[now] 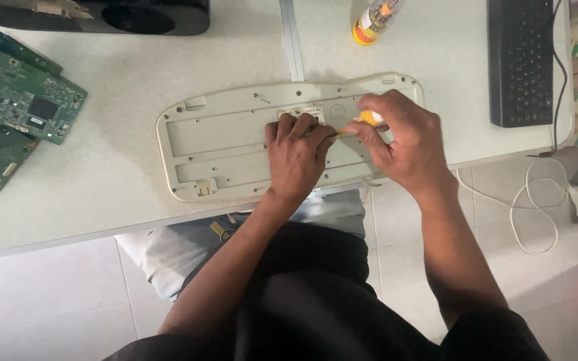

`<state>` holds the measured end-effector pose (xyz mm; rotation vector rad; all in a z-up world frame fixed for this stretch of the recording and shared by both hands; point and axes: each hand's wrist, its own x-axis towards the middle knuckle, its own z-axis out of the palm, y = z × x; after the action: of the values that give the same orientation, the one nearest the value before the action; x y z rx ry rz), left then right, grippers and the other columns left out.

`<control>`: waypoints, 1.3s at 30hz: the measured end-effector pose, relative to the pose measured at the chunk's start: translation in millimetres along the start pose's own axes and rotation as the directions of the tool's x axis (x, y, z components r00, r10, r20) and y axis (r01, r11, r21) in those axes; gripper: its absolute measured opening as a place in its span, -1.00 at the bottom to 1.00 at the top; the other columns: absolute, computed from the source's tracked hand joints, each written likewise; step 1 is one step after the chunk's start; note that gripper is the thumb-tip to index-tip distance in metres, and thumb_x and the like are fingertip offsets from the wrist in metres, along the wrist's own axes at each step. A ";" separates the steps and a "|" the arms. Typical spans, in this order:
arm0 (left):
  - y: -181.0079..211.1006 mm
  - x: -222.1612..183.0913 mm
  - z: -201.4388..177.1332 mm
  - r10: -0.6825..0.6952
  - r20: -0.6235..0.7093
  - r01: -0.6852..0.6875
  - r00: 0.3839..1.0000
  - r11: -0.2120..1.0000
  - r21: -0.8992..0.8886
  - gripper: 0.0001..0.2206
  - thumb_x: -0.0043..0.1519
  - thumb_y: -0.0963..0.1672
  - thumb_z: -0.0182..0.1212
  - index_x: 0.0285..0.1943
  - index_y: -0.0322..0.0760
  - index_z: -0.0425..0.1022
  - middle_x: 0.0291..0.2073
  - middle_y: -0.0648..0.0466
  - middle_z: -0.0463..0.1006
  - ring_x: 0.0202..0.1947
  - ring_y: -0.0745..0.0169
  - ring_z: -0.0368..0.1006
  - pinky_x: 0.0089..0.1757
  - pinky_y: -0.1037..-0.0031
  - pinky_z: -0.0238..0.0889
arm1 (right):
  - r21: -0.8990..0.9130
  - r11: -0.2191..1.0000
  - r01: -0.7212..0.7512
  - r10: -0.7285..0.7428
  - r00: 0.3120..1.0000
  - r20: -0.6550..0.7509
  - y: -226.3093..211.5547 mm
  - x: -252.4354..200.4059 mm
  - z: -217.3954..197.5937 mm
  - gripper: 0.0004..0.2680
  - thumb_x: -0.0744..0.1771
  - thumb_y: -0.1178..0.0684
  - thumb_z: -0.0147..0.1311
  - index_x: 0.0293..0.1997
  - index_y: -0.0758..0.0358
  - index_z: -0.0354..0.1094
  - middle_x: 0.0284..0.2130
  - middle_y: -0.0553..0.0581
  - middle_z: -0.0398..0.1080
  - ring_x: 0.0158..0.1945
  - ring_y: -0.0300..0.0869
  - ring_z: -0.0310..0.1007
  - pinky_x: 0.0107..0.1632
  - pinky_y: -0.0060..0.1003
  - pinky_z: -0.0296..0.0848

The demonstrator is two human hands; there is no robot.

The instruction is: Using a screwdriver to remove multiple screws from the back of a white keyboard casing on a repair bench.

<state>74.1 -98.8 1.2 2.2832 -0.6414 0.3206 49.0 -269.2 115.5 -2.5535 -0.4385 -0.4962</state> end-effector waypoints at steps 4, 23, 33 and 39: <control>0.0 -2.7 1.2 -0.007 0.003 0.007 1.000 1.000 -0.026 -0.89 0.16 -0.03 0.38 -0.19 0.03 0.63 -0.29 0.21 0.42 -0.20 0.16 0.33 -0.10 0.22 0.15 | -0.256 0.965 0.053 -0.031 0.996 0.087 -15.0 4.5 -22.0 -0.68 0.42 -0.22 0.23 -0.18 0.31 0.40 -0.52 0.16 0.37 -0.49 -0.04 0.44 -0.38 -0.22 0.47; 0.2 -2.3 -3.5 0.009 -0.045 -0.011 0.999 0.999 -0.036 -0.86 0.10 -0.10 0.41 -0.18 -0.01 0.63 -0.26 0.16 0.45 -0.19 0.03 0.31 -0.15 0.17 0.12 | -0.512 0.857 0.047 0.172 0.912 0.372 -2.8 16.7 -38.5 -0.55 0.43 -0.45 0.03 -0.26 0.24 0.25 -0.64 0.11 0.35 -0.53 0.07 0.43 -0.42 -0.10 0.32; 2.4 0.3 -10.6 -0.010 -0.016 0.009 1.000 0.999 -0.048 -0.85 0.09 -0.10 0.46 -0.19 -0.04 0.65 -0.27 0.16 0.45 -0.19 0.11 0.35 -0.10 0.20 0.16 | -0.499 0.862 0.095 0.080 0.945 0.318 -3.7 16.3 -27.5 -0.56 0.45 -0.51 -0.11 -0.25 0.10 0.27 -0.70 0.01 0.29 -0.59 -0.08 0.46 -0.44 -0.24 0.36; 2.3 -0.3 -9.6 -0.013 -0.003 0.013 1.000 0.997 -0.070 -0.84 0.10 -0.10 0.45 -0.17 -0.06 0.64 -0.26 0.14 0.45 -0.16 0.09 0.35 -0.08 0.19 0.16 | -0.356 0.932 0.066 0.071 0.931 0.359 -3.2 19.9 -19.8 -0.71 0.41 -0.25 0.13 -0.07 0.17 0.29 -0.46 0.10 0.42 -0.38 0.02 0.57 -0.34 -0.13 0.48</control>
<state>72.2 -93.3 9.2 2.2189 -0.6262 0.2921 60.1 -272.8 141.2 -3.0205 -0.5125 -0.0932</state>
